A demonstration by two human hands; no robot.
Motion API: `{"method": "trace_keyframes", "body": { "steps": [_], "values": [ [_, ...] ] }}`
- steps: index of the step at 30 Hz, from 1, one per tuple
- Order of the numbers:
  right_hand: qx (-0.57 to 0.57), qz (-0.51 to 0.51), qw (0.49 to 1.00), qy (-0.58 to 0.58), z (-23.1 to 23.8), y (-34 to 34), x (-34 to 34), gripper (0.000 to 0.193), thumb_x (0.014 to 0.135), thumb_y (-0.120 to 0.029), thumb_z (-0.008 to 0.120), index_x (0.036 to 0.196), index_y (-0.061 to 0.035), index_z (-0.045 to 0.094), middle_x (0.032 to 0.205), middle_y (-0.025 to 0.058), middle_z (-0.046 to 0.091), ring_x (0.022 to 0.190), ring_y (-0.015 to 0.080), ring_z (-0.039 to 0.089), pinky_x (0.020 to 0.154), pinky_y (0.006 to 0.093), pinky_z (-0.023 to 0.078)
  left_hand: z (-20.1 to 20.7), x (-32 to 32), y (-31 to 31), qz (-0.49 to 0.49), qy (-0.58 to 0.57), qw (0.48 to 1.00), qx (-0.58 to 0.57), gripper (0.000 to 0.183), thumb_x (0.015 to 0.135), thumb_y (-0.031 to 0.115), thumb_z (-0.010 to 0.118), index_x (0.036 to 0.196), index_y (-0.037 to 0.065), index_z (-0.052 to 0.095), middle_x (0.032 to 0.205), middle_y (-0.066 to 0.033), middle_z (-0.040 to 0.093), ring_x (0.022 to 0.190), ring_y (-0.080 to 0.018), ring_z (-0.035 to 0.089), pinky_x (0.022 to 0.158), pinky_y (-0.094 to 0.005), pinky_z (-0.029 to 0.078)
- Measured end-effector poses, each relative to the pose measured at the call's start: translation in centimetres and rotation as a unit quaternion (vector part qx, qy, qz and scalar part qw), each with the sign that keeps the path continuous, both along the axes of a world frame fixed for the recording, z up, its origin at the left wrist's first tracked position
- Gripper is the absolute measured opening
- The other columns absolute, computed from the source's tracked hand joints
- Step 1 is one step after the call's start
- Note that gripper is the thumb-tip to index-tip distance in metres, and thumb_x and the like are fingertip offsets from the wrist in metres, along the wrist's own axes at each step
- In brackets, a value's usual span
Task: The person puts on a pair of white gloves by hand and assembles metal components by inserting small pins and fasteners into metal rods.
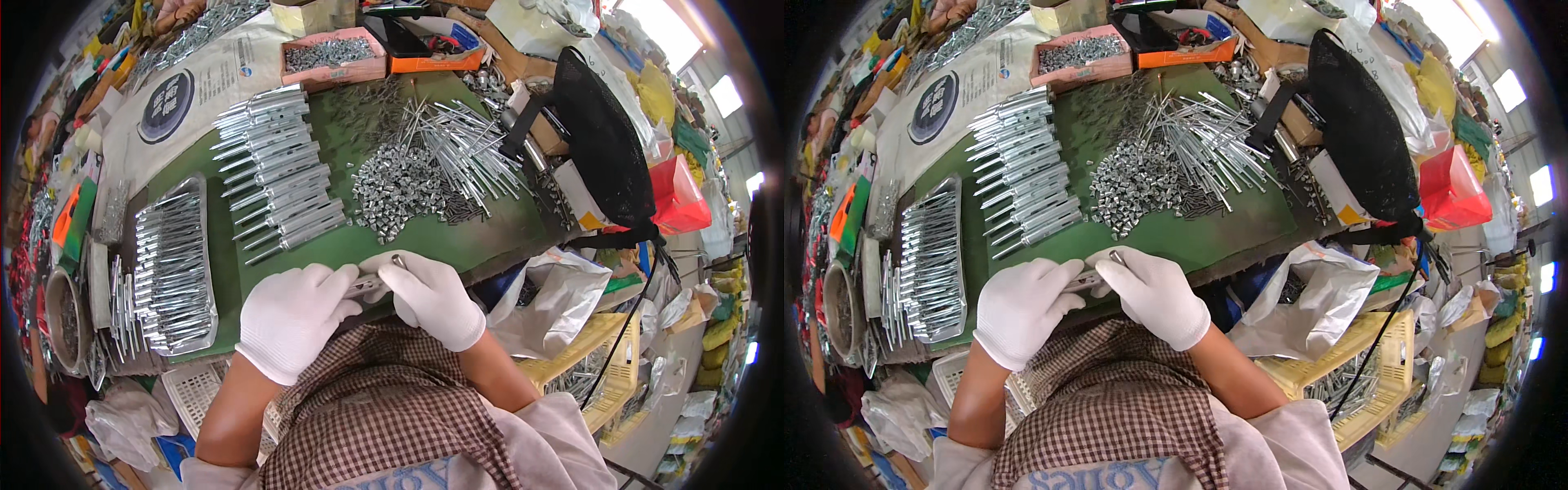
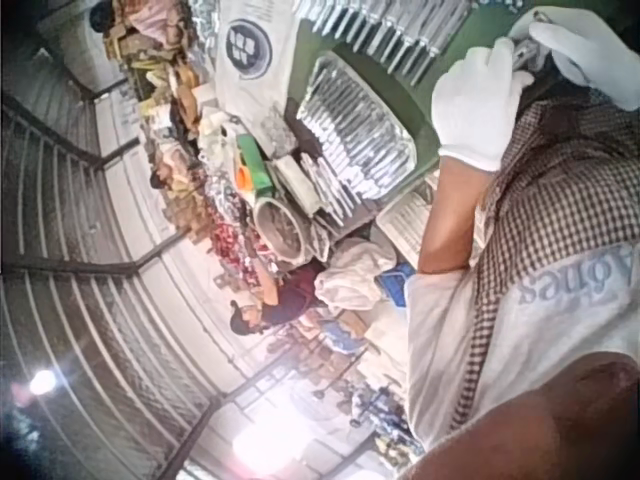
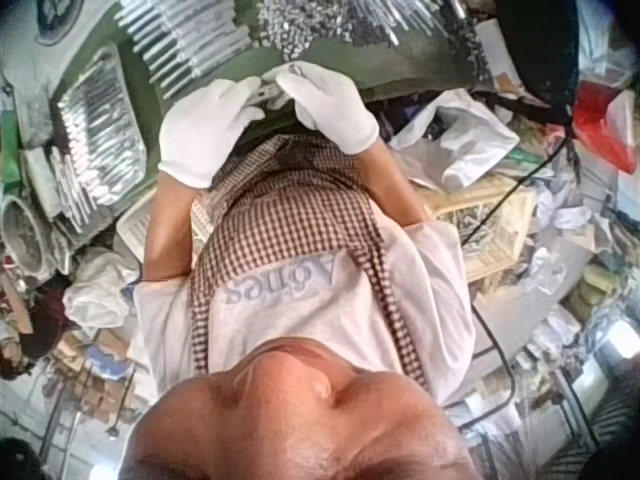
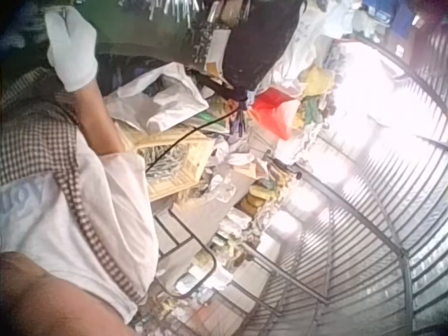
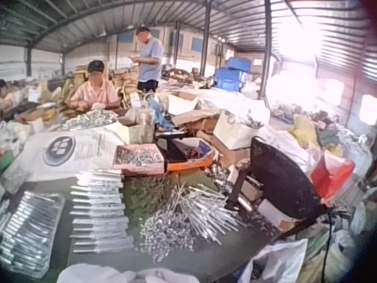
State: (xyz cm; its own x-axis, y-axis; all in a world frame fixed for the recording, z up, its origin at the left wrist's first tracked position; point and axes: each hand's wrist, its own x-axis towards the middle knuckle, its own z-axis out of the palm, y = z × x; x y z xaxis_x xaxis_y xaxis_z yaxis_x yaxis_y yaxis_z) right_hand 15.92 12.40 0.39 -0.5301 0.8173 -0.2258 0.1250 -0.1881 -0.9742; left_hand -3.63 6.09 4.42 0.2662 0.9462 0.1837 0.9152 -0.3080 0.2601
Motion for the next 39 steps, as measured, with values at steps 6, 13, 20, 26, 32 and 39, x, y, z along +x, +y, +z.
{"method": "trace_keyframes", "body": {
  "steps": [6,13,20,26,32,39],
  "values": [
    [0.055,0.031,0.995,-0.073,-0.5,-0.3,-0.2,0.023,0.098,-0.021,0.061,0.093,0.0013,0.066,0.071,0.0053,0.066,0.063,0.0107,0.059,0.062,0.0278,0.049,-1.8,-0.9,-0.9,0.011,-0.046,0.998,0.029,0.039,0.079,0.026,0.076,0.114,0.011,0.069,0.075,-0.0064,0.062,0.067,-0.0260,0.062,0.061,-0.0370,0.049],
    [0.084,0.007,0.991,-0.100,-0.6,-0.1,0.1,0.023,0.096,-0.020,0.062,0.087,0.0010,0.063,0.067,0.0062,0.062,0.060,0.0108,0.056,0.060,0.0288,0.047,-3.1,-1.0,-1.6,0.029,-0.078,0.996,0.032,0.035,0.079,0.017,0.075,0.114,0.016,0.071,0.073,-0.0055,0.061,0.059,-0.0243,0.060,0.055,-0.0353,0.049],
    [0.100,-0.001,0.987,-0.124,-0.1,0.0,0.2,0.022,0.096,-0.021,0.062,0.088,0.0000,0.063,0.068,0.0097,0.060,0.060,0.0169,0.055,0.060,0.0323,0.047,-3.3,-0.2,-1.2,0.056,-0.153,0.986,0.022,0.029,0.078,0.010,0.071,0.106,0.018,0.072,0.072,-0.0063,0.060,0.057,-0.0251,0.060,0.054,-0.0356,0.049],
    [0.342,-0.077,0.913,-0.209,0.7,3.8,0.2,0.016,0.094,-0.018,0.062,0.092,-0.0025,0.065,0.081,0.0173,0.064,0.074,0.0367,0.063,0.067,0.0424,0.050,-3.0,0.9,-1.3,0.079,-0.024,0.997,0.001,0.022,0.084,0.014,0.067,0.104,0.021,0.069,0.075,-0.0070,0.055,0.056,-0.0269,0.059,0.052,-0.0381,0.048],
    [0.538,-0.013,0.781,-0.316,0.0,11.2,-2.7,0.012,0.086,-0.012,0.063,0.095,-0.0051,0.066,0.092,0.0148,0.064,0.086,0.0341,0.065,0.074,0.0426,0.052,-3.3,1.6,-0.9,0.095,0.005,0.995,-0.038,0.017,0.088,0.019,0.064,0.105,0.022,0.066,0.078,-0.0074,0.053,0.056,-0.0278,0.058,0.051,-0.0392,0.047],
    [0.514,0.035,0.745,-0.423,0.5,12.8,-3.1,0.010,0.086,-0.013,0.062,0.091,-0.0046,0.065,0.091,0.0164,0.065,0.085,0.0357,0.067,0.079,0.0457,0.053,-3.0,1.7,-0.4,0.089,-0.004,0.995,-0.053,0.018,0.088,0.019,0.064,0.105,0.023,0.066,0.077,-0.0072,0.053,0.057,-0.0277,0.058,0.051,-0.0389,0.048]
  ]
}}
